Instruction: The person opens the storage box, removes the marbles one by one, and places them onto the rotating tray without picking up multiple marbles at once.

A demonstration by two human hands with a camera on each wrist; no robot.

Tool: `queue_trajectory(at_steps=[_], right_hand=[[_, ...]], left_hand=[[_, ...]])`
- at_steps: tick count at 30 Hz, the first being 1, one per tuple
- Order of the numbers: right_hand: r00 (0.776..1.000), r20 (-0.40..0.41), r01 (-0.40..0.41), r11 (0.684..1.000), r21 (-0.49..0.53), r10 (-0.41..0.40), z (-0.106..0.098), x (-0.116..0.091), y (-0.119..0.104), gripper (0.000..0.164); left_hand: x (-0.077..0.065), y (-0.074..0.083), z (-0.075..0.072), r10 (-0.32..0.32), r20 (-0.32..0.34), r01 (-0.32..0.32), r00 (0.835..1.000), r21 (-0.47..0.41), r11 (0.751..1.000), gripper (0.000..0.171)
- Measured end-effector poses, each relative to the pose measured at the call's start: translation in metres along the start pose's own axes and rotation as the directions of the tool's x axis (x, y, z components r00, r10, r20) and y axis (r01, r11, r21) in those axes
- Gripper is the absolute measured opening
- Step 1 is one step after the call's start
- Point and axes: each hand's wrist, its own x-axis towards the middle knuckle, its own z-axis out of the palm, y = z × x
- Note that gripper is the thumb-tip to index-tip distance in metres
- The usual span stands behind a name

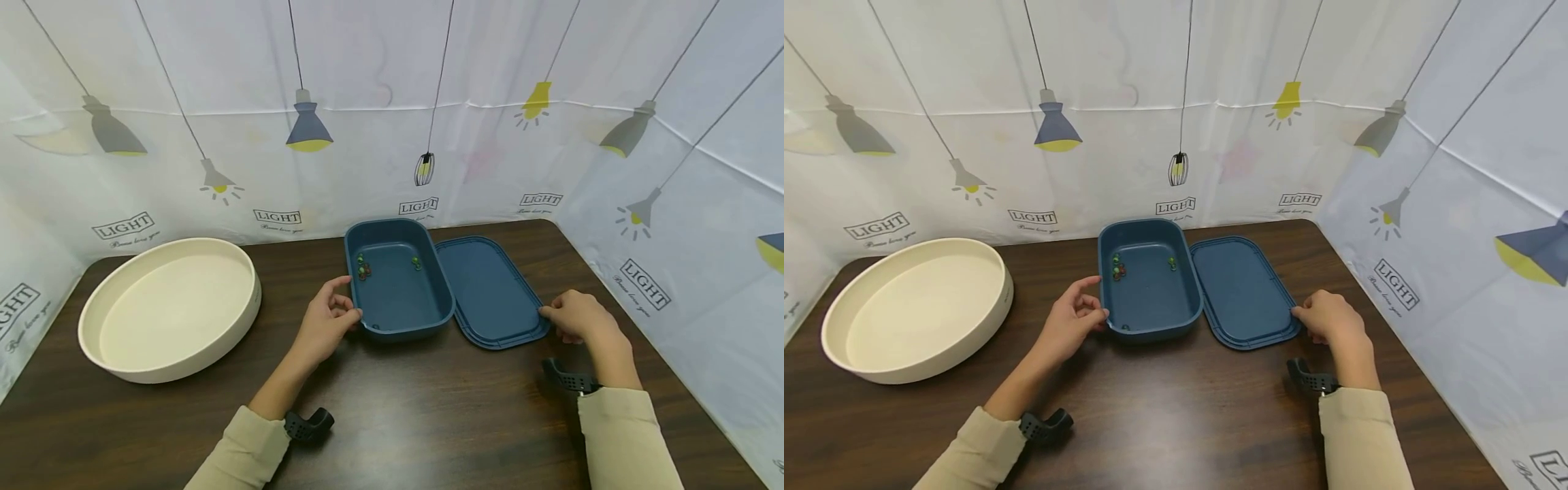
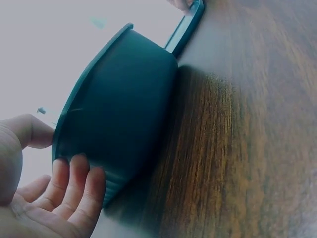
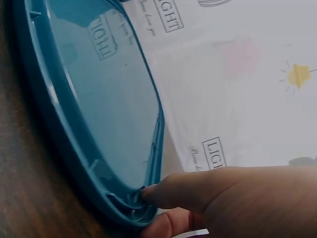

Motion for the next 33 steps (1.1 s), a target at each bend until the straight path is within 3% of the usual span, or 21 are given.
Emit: queue_trajectory(at_steps=[3,7,11,15,18,23,25,28,31,33], right_hand=[[1.000,-0.025,0.007,1.000,-0.012,-0.007,-0.003,-0.002,0.000,0.044],[0.986,-0.150,0.072,0.997,-0.005,-0.072,-0.011,-0.004,-0.007,0.054],[0.943,-0.300,0.173,0.983,0.065,-0.146,-0.015,-0.010,-0.023,0.060],[0.897,-0.397,0.264,0.956,0.129,-0.194,-0.011,-0.020,-0.056,0.058],[0.895,-0.378,0.327,0.925,0.193,-0.237,0.004,-0.021,-0.087,0.055],[0.929,-0.225,0.359,0.869,0.341,-0.295,0.035,-0.015,-0.130,0.061],[0.939,-0.177,0.342,0.853,0.395,-0.295,0.045,-0.014,-0.139,0.061],[0.948,-0.154,0.319,0.833,0.452,-0.280,0.053,-0.013,-0.145,0.058],[0.953,-0.150,0.302,0.808,0.506,-0.262,0.055,-0.012,-0.146,0.058],[0.957,-0.143,0.289,0.784,0.550,-0.252,0.054,-0.011,-0.145,0.057]], left_hand=[[0.000,-0.001,-0.001,0.000,0.000,0.000,1.000,0.001,1.000,0.065],[0.000,-0.001,-0.002,-0.003,0.000,0.003,1.000,0.006,1.000,0.065],[-0.001,0.001,-0.005,-0.003,-0.001,0.003,1.000,0.055,0.998,0.065],[-0.006,0.008,-0.014,0.000,-0.019,0.003,1.000,0.180,0.984,0.064],[-0.015,0.016,-0.028,0.014,-0.042,0.000,0.999,0.300,0.954,0.059],[-0.035,0.034,-0.070,0.102,-0.141,-0.021,0.985,0.488,0.873,0.052],[-0.044,0.037,-0.096,0.149,-0.228,0.001,0.962,0.550,0.835,0.053],[-0.058,0.037,-0.140,0.167,-0.387,0.111,0.907,0.602,0.791,0.058],[-0.073,0.030,-0.184,0.109,-0.557,0.298,0.823,0.588,0.752,0.063],[-0.083,0.024,-0.211,0.032,-0.656,0.437,0.754,0.538,0.721,0.067]])
